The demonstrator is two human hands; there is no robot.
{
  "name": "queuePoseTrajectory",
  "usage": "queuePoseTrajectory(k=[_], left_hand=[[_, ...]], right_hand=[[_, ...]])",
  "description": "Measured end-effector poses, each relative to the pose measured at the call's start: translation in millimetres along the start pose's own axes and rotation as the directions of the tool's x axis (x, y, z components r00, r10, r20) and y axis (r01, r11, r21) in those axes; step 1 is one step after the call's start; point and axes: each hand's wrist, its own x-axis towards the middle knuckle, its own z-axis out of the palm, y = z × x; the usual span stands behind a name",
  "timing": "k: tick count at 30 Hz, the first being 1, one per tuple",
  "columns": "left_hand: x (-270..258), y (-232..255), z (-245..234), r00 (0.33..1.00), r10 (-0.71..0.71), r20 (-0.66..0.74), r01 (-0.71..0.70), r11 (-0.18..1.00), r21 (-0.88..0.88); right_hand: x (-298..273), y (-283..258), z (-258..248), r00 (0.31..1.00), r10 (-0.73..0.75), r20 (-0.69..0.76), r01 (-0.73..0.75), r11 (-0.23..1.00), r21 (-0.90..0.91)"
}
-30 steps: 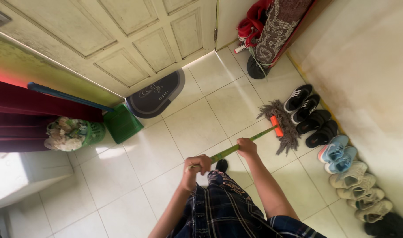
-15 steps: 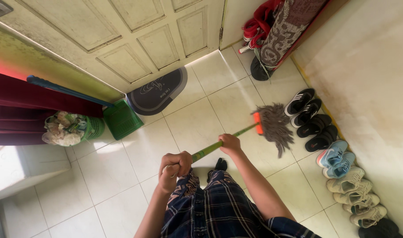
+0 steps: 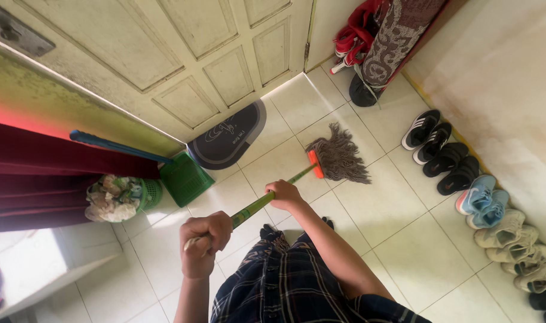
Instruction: The person mops the tiled floor of a room by hand, moving the mop head across the surface while maneuvering around shoes and furniture.
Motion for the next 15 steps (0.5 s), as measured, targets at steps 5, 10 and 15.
queuePoseTrajectory(k=[5,10,15], left_hand=[[13.4,-16.8,-28.4,0.997,0.075,0.022,-0.071,0.988,-0.134],[23.6,-50.4,-33.8,0.993,0.121,0.000,-0.119,0.978,-0.171],[30.4,-96.0,-24.0,0.998,0.067,0.014,-0.063,0.976,-0.207]], right_hand=[[1.1,-3.4,2.5,0.996,0.069,0.063,-0.067,0.997,-0.042],[5.6,18.4,-6.2,0.989,0.134,0.065,-0.126,0.986,-0.107],[12.2,59.7,-15.7,0.977,0.210,-0.017,-0.211,0.967,-0.141]])
